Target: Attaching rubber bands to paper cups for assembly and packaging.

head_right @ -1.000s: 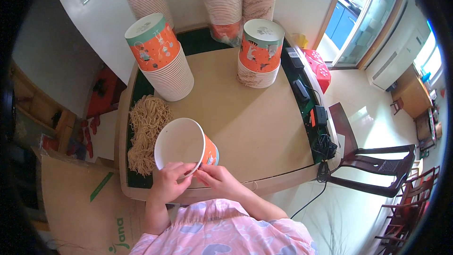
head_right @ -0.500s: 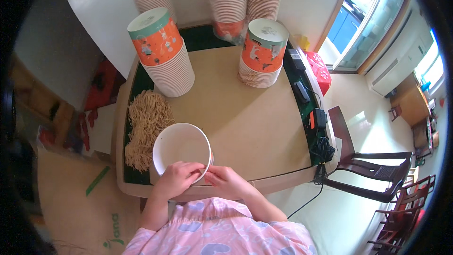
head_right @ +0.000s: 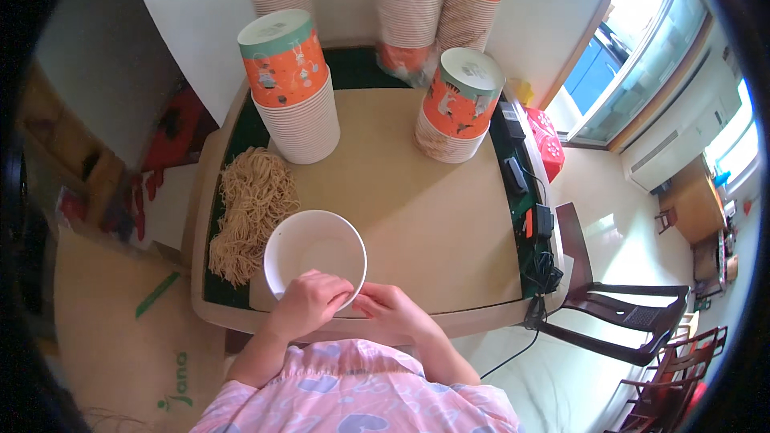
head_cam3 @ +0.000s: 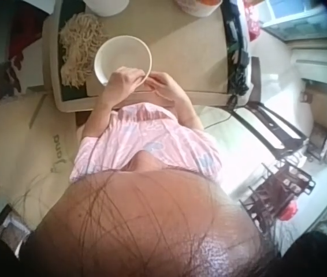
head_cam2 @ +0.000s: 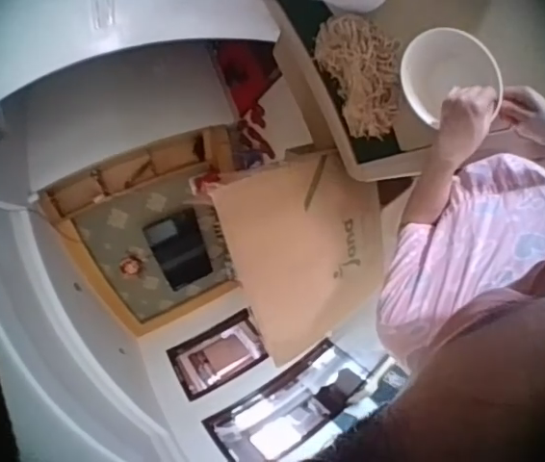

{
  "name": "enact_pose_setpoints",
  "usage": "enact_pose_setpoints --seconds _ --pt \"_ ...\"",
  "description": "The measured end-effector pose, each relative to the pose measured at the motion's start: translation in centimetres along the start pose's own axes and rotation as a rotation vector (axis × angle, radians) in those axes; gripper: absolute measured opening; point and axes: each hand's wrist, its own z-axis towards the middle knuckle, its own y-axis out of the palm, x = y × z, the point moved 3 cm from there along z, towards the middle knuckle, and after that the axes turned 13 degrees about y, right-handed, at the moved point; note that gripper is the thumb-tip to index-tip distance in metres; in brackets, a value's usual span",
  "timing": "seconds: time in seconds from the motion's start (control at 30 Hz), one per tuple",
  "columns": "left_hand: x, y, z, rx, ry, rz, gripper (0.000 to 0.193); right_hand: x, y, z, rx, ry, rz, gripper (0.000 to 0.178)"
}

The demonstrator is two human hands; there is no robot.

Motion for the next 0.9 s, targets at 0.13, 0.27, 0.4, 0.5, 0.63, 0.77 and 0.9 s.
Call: enact_pose_setpoints --seconds 0.13,0.27,0.4,0.5,0.63,0.77,0.9 --pt "-0.4 -0.8 -0.4 0.122 -0.077 -0.015 0.004 1.1 -1.1 -0.4 -0.024 0.080 0.012 0.022" --pt "-1.3 -0.5 -0.7 0.184 -0.203 -0.155 0.005 -0.2 -0.3 -1.5 0.067 -0.088 0.164 0.022" --pt "-2.1 0.4 0.0 0.265 -0.285 -0.312 0.006 -0.6 0.9 -0.8 0.332 -0.310 -0.029 0.024" --pt "-2.8 0.8 1.5 0.329 -0.291 -0.369 0.006 -1.8 0.9 0.4 0.529 -0.409 -0.166 0.023" --pt "-3.0 0.6 2.8 0.389 -0.289 -0.441 0.007 -4.0 0.2 1.3 0.704 -0.501 -0.426 0.021" --pt "-3.6 0.7 2.8 0.394 -0.244 -0.375 0.009 -4.5 -0.4 2.5 0.711 -0.460 -0.546 0.017" --pt "-4.8 0.9 2.5 0.439 -0.227 -0.492 0.018 -5.1 -0.2 3.1 0.685 -0.471 -0.579 0.014"
